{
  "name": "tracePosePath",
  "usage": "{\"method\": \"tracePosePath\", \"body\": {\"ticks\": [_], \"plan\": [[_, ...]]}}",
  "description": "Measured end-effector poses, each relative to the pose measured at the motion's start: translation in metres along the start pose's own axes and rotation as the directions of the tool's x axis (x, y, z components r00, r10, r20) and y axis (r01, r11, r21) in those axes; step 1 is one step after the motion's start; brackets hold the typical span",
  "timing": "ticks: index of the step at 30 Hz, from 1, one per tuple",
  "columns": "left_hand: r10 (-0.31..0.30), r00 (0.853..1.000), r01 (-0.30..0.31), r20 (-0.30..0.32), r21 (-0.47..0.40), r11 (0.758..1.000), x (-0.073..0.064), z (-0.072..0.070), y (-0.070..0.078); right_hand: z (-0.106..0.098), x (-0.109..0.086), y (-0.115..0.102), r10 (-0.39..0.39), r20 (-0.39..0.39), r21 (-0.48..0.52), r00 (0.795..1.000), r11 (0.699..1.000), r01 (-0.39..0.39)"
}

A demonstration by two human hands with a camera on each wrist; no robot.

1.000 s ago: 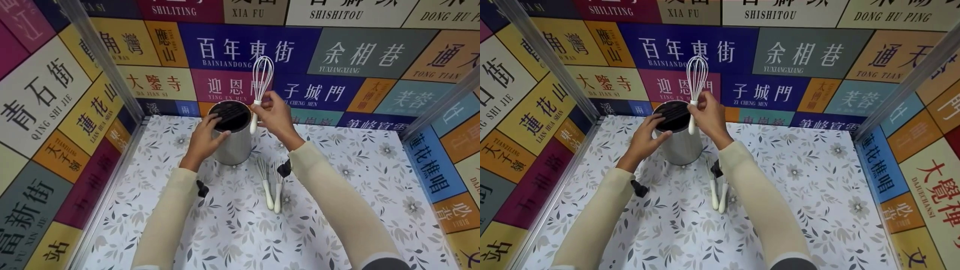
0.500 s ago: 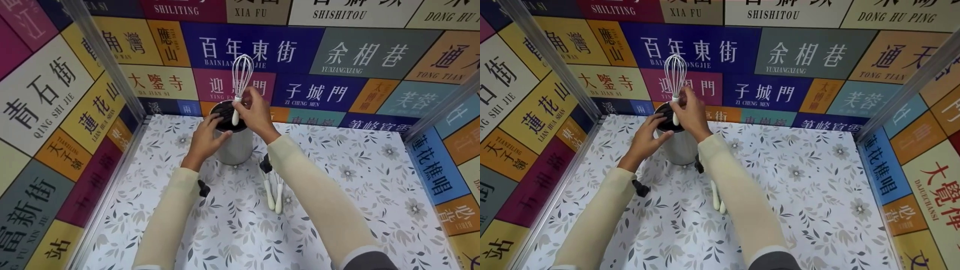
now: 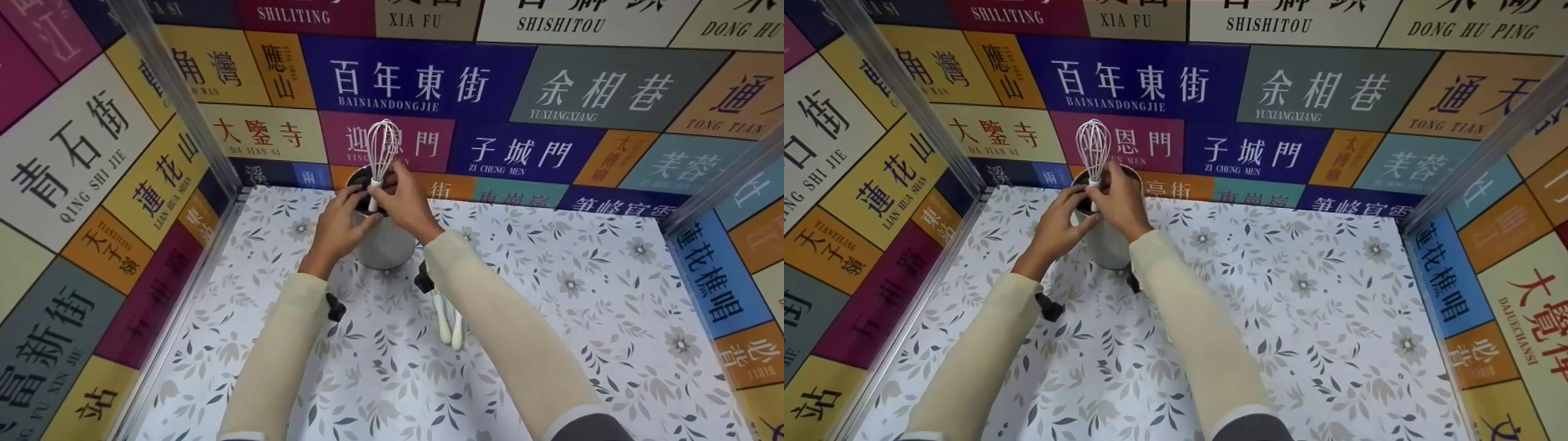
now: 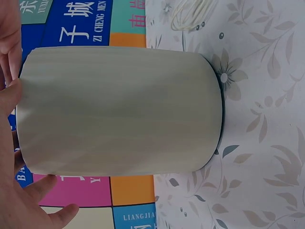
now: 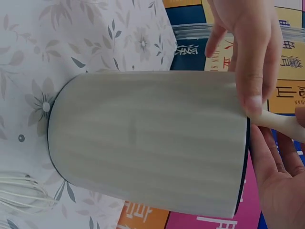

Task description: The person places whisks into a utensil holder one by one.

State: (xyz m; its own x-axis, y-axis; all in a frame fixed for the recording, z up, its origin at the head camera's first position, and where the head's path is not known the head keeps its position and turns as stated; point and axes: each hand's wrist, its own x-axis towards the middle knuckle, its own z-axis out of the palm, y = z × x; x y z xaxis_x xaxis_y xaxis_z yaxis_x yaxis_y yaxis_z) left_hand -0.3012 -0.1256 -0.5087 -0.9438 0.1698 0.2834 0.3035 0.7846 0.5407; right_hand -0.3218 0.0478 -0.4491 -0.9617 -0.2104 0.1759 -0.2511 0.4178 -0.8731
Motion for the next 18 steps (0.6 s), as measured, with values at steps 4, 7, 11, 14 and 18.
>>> {"method": "tracePosePath", "body": {"ticks": [4,7,11,14,18], "plan": [[-0.012,1.0,0.012,0.007,0.02,1.0,0.0007,0.0002,0.0013,0.0037,-0.0011,0.0005,-0.006,0.01,-0.021,1.0,1.0,0.006],[-0.02,1.0,0.019,0.011,0.025,0.999,0.0007,-0.0003,0.0024,0.0056,-0.0006,0.0003,-0.005,0.017,-0.033,1.0,0.999,0.005],[-0.024,1.0,0.024,0.014,0.026,0.999,0.0004,-0.0012,0.0024,0.0075,0.0006,0.0,0.012,0.029,-0.05,1.0,0.999,-0.011],[-0.016,1.0,0.015,0.008,0.023,1.0,0.0002,-0.0015,0.0018,0.0086,0.001,-0.0005,0.022,0.031,-0.053,0.999,0.998,-0.02],[0.0,1.0,0.0,-0.004,0.021,1.0,0.0003,-0.001,0.001,0.0091,0.0008,-0.001,0.025,0.027,-0.056,0.999,0.998,-0.023]]}}
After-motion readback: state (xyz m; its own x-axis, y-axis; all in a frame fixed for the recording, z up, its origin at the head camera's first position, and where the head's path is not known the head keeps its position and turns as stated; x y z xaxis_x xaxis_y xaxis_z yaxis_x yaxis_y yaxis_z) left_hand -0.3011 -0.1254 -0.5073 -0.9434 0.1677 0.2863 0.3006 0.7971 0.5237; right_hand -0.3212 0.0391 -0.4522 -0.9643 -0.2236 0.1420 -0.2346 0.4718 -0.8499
